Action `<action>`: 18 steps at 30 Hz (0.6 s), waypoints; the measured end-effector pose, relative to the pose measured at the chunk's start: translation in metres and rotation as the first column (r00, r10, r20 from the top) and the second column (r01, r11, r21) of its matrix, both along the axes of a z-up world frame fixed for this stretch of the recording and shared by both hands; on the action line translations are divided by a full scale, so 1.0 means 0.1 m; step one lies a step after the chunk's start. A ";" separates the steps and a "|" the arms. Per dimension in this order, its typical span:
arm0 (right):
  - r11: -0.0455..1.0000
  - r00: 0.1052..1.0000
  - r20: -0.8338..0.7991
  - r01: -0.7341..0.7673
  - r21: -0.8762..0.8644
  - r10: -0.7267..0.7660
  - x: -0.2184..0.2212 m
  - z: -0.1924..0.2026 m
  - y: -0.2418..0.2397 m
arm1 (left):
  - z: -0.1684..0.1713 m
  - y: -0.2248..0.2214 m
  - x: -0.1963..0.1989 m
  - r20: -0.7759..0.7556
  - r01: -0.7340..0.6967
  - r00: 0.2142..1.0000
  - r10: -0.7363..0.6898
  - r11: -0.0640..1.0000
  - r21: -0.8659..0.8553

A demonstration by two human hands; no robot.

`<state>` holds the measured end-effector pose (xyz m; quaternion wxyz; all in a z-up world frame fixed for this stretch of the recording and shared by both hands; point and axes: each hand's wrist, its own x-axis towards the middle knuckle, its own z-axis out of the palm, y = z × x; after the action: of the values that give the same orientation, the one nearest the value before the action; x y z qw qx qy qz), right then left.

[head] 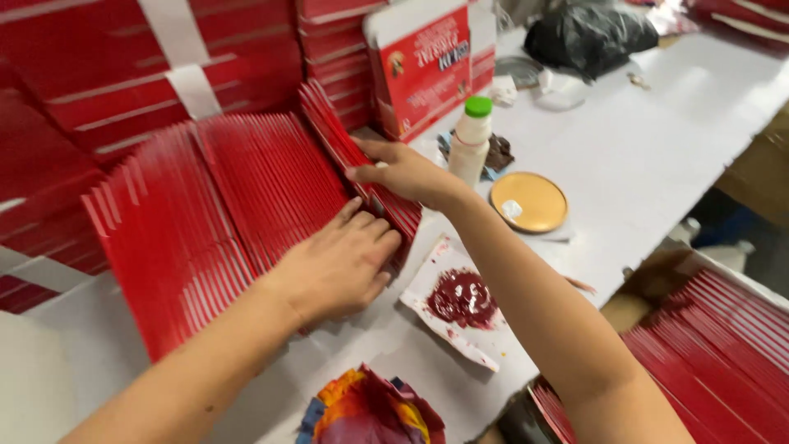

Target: The person wipes the edges of stacks of red cardboard sheets with a cloth and then organizes them into a cardboard box.

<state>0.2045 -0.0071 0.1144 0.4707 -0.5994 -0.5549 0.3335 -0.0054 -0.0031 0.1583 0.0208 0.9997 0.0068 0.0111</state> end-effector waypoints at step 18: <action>0.969 0.998 0.034 0.067 -0.239 -0.060 -0.11 0.02 0.12 | 0.12 -0.12 -0.19 0.309 -0.107 0.941 0.138 0.988 -0.114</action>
<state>0.1931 0.0047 0.1168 0.3978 -0.6737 -0.4973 0.3750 -0.0249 -0.0147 0.1699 0.0687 0.9805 0.0662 0.1717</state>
